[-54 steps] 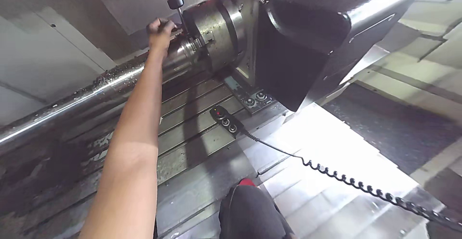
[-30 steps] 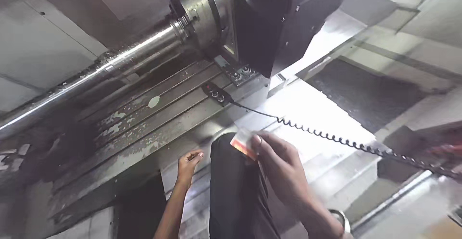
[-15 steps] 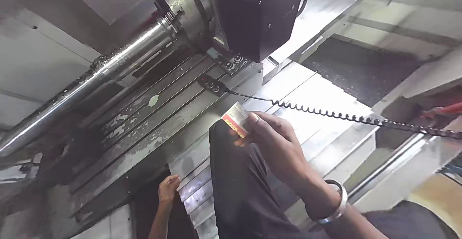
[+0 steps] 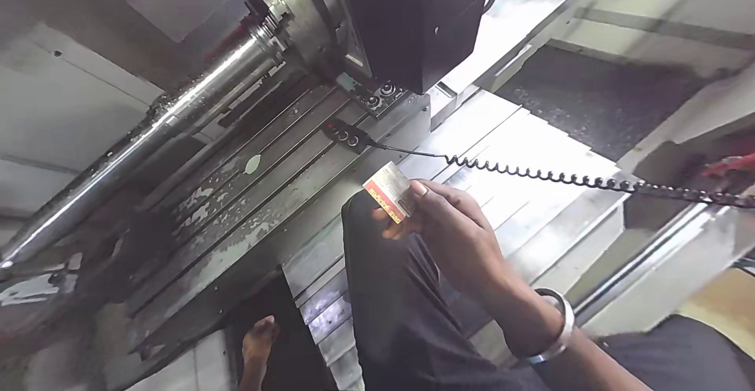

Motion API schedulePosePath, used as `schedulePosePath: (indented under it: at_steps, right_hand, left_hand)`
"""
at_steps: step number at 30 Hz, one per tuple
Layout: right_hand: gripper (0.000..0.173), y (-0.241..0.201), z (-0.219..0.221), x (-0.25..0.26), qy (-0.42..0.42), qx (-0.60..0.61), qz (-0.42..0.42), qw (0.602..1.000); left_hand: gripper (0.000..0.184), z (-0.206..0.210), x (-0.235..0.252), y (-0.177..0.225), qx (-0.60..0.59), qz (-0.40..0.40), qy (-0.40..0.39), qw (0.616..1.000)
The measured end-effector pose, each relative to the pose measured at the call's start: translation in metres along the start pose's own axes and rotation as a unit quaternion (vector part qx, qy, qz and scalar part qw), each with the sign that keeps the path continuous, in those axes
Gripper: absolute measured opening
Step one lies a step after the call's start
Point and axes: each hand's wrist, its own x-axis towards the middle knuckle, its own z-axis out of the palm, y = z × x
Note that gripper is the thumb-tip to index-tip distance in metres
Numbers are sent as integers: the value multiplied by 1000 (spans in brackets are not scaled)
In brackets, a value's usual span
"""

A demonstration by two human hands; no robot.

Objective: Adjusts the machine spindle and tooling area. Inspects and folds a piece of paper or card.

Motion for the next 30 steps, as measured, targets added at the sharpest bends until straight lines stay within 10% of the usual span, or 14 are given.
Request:
schedulePosePath:
  at_steps: [30]
  right_hand:
    - [40, 8, -15, 0, 10, 77, 47, 996]
  left_hand:
    - [39, 2, 13, 15, 131, -7, -2, 991]
